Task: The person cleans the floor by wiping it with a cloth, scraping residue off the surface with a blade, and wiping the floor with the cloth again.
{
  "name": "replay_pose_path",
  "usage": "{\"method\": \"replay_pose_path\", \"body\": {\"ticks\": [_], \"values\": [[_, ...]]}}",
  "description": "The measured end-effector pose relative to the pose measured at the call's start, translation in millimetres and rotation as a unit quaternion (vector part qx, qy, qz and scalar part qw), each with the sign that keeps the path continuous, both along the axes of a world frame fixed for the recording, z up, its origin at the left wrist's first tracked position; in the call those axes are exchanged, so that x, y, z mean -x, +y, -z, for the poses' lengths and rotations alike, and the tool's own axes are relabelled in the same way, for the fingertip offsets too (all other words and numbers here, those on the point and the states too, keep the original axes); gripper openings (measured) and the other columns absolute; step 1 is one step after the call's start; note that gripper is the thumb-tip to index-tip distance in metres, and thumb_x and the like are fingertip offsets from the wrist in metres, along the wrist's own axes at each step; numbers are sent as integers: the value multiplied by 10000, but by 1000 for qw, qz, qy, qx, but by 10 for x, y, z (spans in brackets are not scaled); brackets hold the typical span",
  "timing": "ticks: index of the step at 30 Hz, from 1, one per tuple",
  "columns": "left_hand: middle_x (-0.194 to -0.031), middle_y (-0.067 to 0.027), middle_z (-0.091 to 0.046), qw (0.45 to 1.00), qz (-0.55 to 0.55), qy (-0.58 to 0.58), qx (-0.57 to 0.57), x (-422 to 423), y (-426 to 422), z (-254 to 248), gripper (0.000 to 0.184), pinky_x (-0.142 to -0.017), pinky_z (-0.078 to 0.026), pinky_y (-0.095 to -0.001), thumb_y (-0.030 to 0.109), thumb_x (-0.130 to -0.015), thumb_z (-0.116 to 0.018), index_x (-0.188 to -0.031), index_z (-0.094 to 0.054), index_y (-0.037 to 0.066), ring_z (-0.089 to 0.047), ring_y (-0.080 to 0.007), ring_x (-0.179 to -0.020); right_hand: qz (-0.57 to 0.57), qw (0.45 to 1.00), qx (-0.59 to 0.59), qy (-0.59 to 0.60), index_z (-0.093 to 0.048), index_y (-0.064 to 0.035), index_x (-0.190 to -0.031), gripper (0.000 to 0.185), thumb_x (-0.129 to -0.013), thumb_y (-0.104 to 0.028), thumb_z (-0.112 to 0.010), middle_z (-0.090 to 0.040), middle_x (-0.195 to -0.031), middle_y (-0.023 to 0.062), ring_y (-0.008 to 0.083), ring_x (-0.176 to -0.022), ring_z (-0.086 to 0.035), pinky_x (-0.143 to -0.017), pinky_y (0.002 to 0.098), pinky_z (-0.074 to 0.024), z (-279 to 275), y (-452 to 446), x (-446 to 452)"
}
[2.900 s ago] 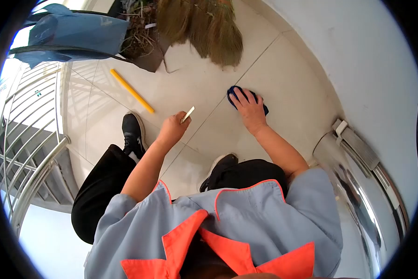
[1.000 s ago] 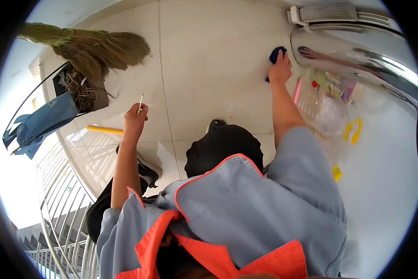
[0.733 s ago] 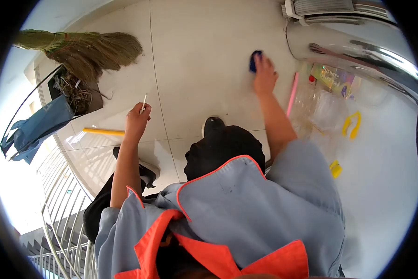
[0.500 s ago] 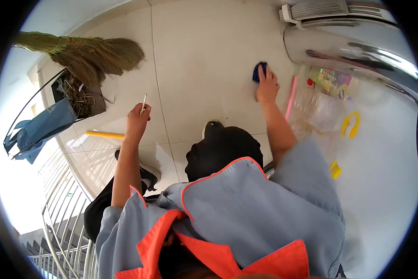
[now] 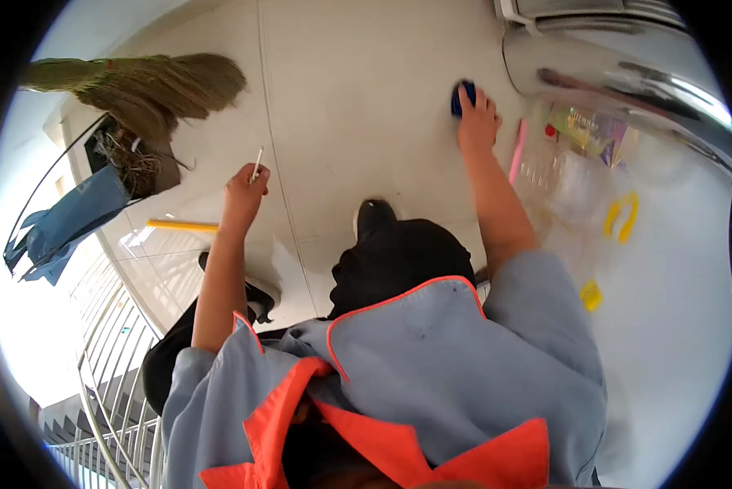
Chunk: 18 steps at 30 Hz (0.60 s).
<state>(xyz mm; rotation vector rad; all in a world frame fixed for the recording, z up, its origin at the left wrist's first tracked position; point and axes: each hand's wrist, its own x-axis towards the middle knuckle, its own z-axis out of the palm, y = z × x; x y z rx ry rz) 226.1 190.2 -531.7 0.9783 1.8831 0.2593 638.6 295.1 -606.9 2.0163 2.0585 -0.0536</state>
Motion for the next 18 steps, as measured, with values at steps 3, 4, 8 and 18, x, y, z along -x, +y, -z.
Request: {"method": "replay_pose_path", "body": {"ticks": [3,4,8,18], "values": [[-592,-74,-585,1000,17,4,5,-28,-117,134,237,-576,-451,-305,282,-845,-578,-897,-621,55,-580,-159,-574,-30,998,-49,-2,-465,-248,-1296,565,-779,-63,-599,-397,-1318,51,283,-1172,-418,-907,509,-362,83,126,-52],[-590,-76,-583,1000,28,11,1,15,-94,148,232,-576,-451,-302,275,-845,-582,-898,-622,53,-580,-156,-574,-16,1000,-19,4,-474,-247,-1291,557,-781,-58,-594,-402,-1317,53,284,-1167,-423,-894,513,-368,36,-39,-47],[-587,-73,-583,1000,0,22,-10,26,43,-47,239,-578,-451,-297,288,-840,-585,-897,-623,59,-581,-149,-578,7,1000,22,4,-480,-240,-1291,553,-787,-37,-581,-401,-1329,65,291,-1164,-429,-871,519,-376,12,-316,-36],[-615,-71,-601,1000,21,5,0,-22,91,37,242,-577,-454,-304,297,-846,-570,-871,-625,62,-590,-167,-594,-40,999,25,28,-390,-245,-1349,548,-838,-74,-489,-373,-1374,62,301,-1205,-388,-918,525,-366,150,-379,590]]}}
